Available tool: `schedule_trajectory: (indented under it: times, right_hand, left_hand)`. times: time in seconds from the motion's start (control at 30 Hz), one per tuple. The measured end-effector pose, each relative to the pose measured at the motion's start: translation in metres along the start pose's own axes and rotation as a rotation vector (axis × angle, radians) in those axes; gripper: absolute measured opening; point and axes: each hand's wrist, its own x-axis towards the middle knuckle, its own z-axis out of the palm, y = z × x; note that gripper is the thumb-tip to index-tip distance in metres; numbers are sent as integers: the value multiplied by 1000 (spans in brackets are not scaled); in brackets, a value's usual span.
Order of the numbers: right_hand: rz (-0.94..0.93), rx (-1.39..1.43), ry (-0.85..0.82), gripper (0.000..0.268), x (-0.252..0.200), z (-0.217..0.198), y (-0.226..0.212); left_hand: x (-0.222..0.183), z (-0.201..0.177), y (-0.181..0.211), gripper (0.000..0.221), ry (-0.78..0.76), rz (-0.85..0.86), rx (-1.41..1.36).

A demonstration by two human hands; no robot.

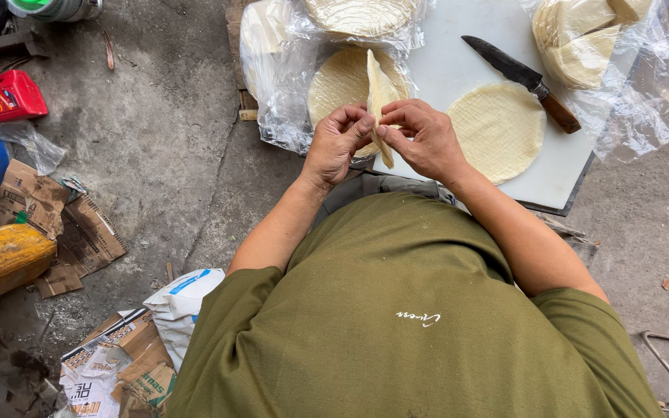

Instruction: The person separates thin flatbreads from a stack by hand and places them on a surface, occasionally using a knife to assist. They handle several stacks of flatbreads and individual pieces one at a time.

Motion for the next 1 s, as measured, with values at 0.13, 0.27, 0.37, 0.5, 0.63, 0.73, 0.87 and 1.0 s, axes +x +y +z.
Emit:
schedule_trajectory:
  times: [0.13, 0.27, 0.37, 0.5, 0.63, 0.73, 0.87, 1.0]
  right_hand:
    - [49, 62, 25, 20, -1, 2, 0]
    - [87, -28, 37, 20, -1, 2, -4]
    - [95, -85, 30, 19, 0, 1, -5]
    - [76, -104, 14, 18, 1, 0, -2]
    - [-44, -225, 41, 15, -2, 8, 1]
    - [-167, -341, 39, 17, 2, 13, 0]
    - [-216, -346, 35, 12, 7, 17, 4]
    - [-211, -357, 16, 11, 3, 17, 16]
  left_hand:
    - [0, 2, -1, 16, -24, 38, 55]
    - [-1, 6, -1, 18, -40, 126, 266]
    - [-3, 7, 1, 19, -60, 177, 405]
    - [-4, 5, 0, 21, -54, 163, 470]
    - [-7, 3, -8, 21, -12, 204, 432]
    - [-3, 2, -10, 23, 25, 270, 538]
    - [1, 3, -14, 22, 147, 287, 684]
    - [-1, -1, -25, 22, 214, 253, 640]
